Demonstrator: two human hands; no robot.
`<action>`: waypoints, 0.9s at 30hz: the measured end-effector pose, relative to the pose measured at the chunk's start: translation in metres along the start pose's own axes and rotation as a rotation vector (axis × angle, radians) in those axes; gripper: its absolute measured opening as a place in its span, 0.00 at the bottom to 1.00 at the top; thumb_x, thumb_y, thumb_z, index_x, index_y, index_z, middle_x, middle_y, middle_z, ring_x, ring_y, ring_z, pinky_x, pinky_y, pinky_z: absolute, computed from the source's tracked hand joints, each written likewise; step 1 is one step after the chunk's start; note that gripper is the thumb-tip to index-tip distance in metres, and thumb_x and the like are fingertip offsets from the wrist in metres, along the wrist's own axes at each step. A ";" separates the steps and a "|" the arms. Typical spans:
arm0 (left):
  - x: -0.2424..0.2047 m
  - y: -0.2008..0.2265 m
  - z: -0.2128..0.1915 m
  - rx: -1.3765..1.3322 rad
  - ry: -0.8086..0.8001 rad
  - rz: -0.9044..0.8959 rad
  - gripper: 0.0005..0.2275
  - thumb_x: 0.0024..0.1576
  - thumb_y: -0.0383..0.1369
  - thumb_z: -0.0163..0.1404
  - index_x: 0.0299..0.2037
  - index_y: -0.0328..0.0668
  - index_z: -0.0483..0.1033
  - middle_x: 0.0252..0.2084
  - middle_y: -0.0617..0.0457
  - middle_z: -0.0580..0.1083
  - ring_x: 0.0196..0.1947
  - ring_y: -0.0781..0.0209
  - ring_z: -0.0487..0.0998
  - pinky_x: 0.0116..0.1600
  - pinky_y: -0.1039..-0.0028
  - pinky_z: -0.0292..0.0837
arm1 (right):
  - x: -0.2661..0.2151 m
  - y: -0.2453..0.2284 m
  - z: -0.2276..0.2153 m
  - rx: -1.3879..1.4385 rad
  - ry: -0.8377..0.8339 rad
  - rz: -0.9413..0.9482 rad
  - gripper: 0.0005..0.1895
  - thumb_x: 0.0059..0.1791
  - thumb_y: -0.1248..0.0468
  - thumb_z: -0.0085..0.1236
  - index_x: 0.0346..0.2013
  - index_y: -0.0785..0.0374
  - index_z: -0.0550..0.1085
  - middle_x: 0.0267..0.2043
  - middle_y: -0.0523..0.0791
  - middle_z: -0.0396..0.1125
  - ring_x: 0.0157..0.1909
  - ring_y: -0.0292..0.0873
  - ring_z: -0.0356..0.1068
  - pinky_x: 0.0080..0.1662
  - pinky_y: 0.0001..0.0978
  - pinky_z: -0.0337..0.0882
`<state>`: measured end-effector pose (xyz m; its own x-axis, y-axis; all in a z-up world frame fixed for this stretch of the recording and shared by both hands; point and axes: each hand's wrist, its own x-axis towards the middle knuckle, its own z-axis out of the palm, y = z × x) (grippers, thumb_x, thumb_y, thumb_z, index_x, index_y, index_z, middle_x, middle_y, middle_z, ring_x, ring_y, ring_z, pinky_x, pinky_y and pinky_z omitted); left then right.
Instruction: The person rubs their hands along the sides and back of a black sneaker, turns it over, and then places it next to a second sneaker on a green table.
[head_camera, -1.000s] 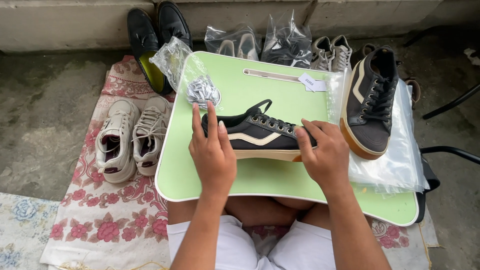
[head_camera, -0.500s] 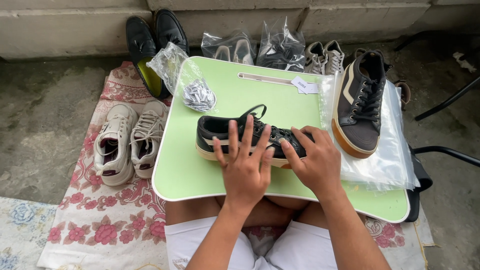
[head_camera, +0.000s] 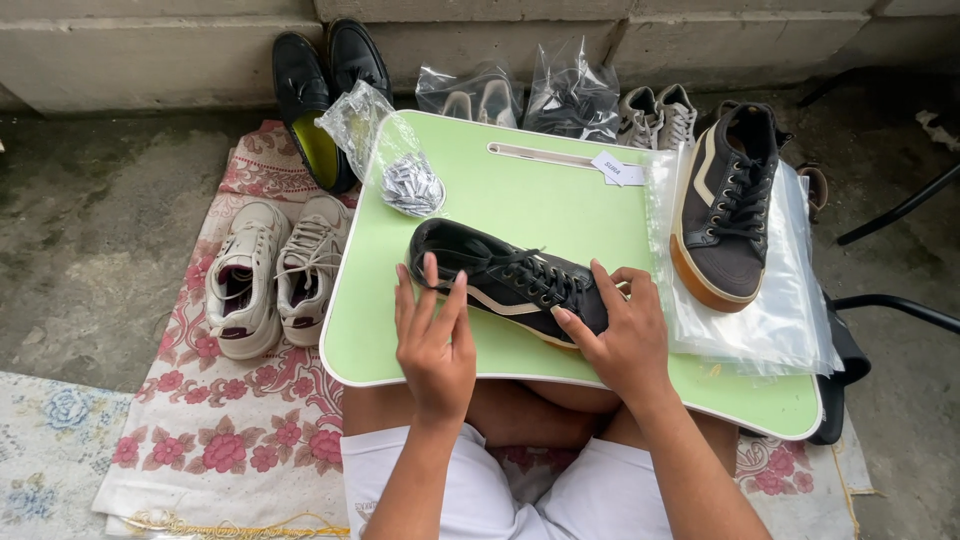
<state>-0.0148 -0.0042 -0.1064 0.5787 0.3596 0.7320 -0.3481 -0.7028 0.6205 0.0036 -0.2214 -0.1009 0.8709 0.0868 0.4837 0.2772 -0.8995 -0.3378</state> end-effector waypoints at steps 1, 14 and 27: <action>-0.001 0.000 0.000 -0.002 0.000 0.000 0.13 0.57 0.23 0.57 0.50 0.50 0.82 0.64 0.49 0.72 0.68 0.35 0.65 0.68 0.50 0.63 | 0.002 -0.006 -0.005 -0.002 0.001 0.000 0.39 0.47 0.37 0.59 0.58 0.65 0.75 0.46 0.50 0.61 0.46 0.54 0.68 0.50 0.47 0.69; 0.014 0.063 0.007 -0.324 -0.718 -0.359 0.46 0.57 0.56 0.49 0.74 0.30 0.38 0.73 0.19 0.35 0.73 0.23 0.41 0.73 0.42 0.34 | 0.017 -0.021 -0.023 -0.041 -0.471 0.321 0.37 0.52 0.31 0.32 0.68 0.42 0.66 0.41 0.49 0.63 0.39 0.64 0.71 0.46 0.55 0.70; 0.047 0.013 0.042 -0.377 -0.907 -0.266 0.50 0.54 0.63 0.45 0.75 0.33 0.36 0.77 0.32 0.38 0.75 0.31 0.43 0.76 0.46 0.33 | 0.003 -0.033 0.007 0.271 -0.326 0.293 0.33 0.53 0.49 0.52 0.66 0.67 0.61 0.26 0.44 0.67 0.32 0.46 0.70 0.51 0.37 0.56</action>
<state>0.0391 -0.0217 -0.0756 0.9578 -0.2356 0.1649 -0.2456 -0.3722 0.8951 0.0001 -0.1886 -0.0939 0.9971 0.0156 0.0748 0.0599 -0.7666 -0.6393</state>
